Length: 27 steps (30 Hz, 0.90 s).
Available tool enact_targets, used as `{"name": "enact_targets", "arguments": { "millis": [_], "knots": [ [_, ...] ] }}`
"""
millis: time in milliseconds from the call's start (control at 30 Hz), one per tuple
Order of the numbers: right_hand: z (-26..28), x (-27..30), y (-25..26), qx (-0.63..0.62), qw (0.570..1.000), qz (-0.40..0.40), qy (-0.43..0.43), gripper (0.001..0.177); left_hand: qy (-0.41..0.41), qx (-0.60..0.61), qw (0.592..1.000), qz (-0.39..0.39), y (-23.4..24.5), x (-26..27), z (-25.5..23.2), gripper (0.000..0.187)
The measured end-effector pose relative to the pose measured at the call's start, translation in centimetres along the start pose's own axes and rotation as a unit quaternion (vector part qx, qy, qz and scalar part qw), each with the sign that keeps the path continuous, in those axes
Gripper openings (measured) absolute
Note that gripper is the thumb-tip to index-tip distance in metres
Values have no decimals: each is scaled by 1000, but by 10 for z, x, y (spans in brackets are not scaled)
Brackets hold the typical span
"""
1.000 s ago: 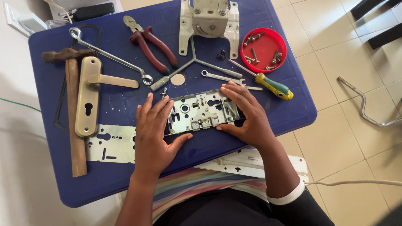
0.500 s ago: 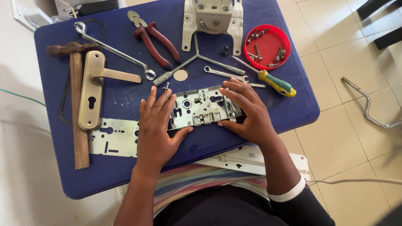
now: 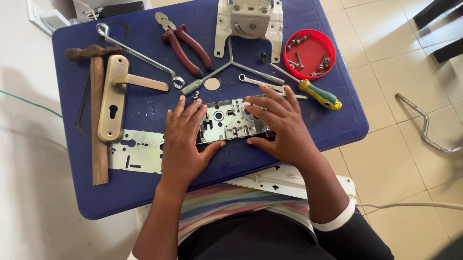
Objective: The person assembles a metal door lock mechanism on a table by inserting various internal springs and levers into the casing and then fitting a metal cover plate over them by hand.
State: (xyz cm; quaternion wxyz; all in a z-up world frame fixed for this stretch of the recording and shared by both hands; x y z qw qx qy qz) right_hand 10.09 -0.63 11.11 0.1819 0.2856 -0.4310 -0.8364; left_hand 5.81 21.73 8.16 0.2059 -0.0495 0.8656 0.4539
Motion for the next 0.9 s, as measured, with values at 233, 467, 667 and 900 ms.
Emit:
{"name": "enact_targets", "arguments": {
  "millis": [233,467,667,900],
  "knots": [
    [0,-7,-15,14,1000,23,-2,59,-1,-3,1000,-4,1,1,-1,83],
    [0,-7,-16,8,1000,25,-13,52,0,-4,1000,-1,0,1,0,83],
    [1,-9,-14,-1,999,24,-24,52,-1,-3,1000,-5,0,1,0,83],
    [3,-8,-14,5,1000,13,-11,50,-7,-5,1000,-8,-1,2,1,82]
  ]
}}
Point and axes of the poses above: each hand's wrist, its own x-axis away from the middle knuckle, its own y-axis out of the back of the hand, z = x × y, the point moved 4 cm from there along -x, towards the middle knuckle, and after that the axes turned 3 degrees about -x, right-handed, at the moved point
